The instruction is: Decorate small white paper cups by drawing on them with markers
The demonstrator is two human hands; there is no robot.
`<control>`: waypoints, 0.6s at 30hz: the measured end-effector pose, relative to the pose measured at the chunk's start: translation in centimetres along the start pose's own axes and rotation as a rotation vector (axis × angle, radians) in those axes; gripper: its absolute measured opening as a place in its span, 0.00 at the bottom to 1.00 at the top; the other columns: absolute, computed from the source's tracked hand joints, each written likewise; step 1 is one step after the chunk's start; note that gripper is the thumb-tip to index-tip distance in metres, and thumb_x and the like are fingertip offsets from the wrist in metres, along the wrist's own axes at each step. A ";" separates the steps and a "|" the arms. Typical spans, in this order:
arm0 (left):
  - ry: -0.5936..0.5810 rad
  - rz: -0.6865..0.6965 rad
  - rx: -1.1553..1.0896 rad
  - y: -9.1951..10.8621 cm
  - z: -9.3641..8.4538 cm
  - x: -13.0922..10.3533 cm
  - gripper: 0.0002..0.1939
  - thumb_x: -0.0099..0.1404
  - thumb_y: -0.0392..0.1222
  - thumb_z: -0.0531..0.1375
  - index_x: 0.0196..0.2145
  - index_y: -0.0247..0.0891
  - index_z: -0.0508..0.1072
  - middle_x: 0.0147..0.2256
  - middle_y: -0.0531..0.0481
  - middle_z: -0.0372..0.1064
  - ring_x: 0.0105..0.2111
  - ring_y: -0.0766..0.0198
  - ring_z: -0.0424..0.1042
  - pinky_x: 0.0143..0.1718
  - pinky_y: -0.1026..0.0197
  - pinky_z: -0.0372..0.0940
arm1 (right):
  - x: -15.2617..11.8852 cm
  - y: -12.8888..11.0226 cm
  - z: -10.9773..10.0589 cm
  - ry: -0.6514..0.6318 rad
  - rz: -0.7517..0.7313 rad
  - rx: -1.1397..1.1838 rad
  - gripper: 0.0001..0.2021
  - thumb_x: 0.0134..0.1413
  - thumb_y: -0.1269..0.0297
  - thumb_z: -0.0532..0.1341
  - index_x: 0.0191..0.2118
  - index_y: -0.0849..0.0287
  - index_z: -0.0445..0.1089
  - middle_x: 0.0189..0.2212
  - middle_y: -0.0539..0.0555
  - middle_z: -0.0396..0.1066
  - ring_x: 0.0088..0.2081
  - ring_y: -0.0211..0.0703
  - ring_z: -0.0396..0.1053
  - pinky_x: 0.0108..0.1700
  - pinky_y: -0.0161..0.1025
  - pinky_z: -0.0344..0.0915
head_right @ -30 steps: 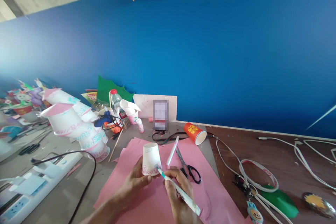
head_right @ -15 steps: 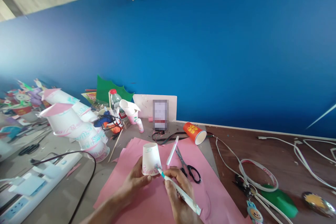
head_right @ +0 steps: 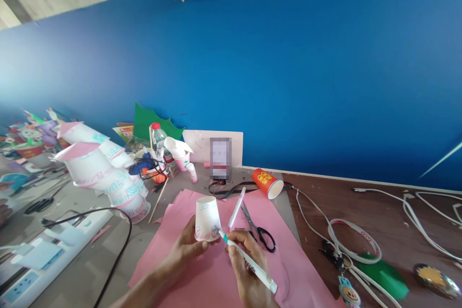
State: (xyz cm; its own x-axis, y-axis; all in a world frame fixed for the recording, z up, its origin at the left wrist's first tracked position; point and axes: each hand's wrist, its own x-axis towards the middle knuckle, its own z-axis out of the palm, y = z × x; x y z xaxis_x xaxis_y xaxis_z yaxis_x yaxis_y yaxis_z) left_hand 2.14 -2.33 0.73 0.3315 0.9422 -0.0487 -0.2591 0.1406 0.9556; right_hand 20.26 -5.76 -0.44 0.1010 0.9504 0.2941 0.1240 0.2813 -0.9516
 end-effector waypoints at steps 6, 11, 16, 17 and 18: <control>0.017 -0.004 -0.023 0.4 0.3 0.0 0.27 0.52 0.49 0.70 0.46 0.37 0.69 0.40 0.45 0.71 0.41 0.53 0.68 0.44 0.53 0.62 | -0.3 0.0 0.4 0.013 0.012 0.039 0.14 0.61 0.51 0.57 0.37 0.55 0.73 0.25 0.51 0.72 0.25 0.42 0.70 0.25 0.33 0.66; 0.013 -0.001 -0.021 -0.1 0.1 0.1 0.27 0.52 0.48 0.70 0.47 0.36 0.68 0.40 0.44 0.70 0.42 0.53 0.69 0.45 0.52 0.63 | -0.3 0.2 0.4 0.028 -0.018 0.013 0.14 0.61 0.51 0.59 0.37 0.55 0.74 0.27 0.52 0.74 0.28 0.43 0.72 0.29 0.33 0.69; 0.004 0.000 -0.051 -0.1 0.2 0.1 0.29 0.51 0.49 0.71 0.47 0.37 0.69 0.40 0.44 0.71 0.43 0.51 0.69 0.46 0.51 0.63 | -0.1 0.0 0.1 -0.001 -0.056 0.023 0.13 0.62 0.53 0.58 0.37 0.55 0.74 0.26 0.52 0.74 0.26 0.42 0.72 0.26 0.32 0.68; -0.001 -0.003 -0.051 0.0 0.3 0.1 0.28 0.51 0.49 0.70 0.47 0.37 0.69 0.40 0.44 0.71 0.43 0.51 0.69 0.46 0.51 0.63 | -0.1 0.0 0.1 -0.004 -0.062 0.023 0.13 0.61 0.53 0.58 0.37 0.55 0.75 0.26 0.52 0.74 0.26 0.42 0.72 0.26 0.32 0.68; -0.006 -0.006 -0.051 0.1 0.3 0.1 0.28 0.52 0.49 0.70 0.47 0.37 0.69 0.40 0.44 0.71 0.43 0.52 0.69 0.46 0.52 0.62 | -0.1 -0.1 0.2 0.007 -0.068 0.019 0.13 0.61 0.52 0.58 0.36 0.55 0.75 0.27 0.52 0.74 0.27 0.42 0.72 0.27 0.32 0.69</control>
State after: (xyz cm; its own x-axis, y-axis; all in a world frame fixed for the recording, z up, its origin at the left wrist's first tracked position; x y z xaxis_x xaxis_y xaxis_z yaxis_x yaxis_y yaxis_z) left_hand 2.42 -2.35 0.93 0.3384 0.9395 -0.0525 -0.3031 0.1617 0.9391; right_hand 20.03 -5.88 -0.38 0.0995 0.9282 0.3586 0.1117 0.3477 -0.9309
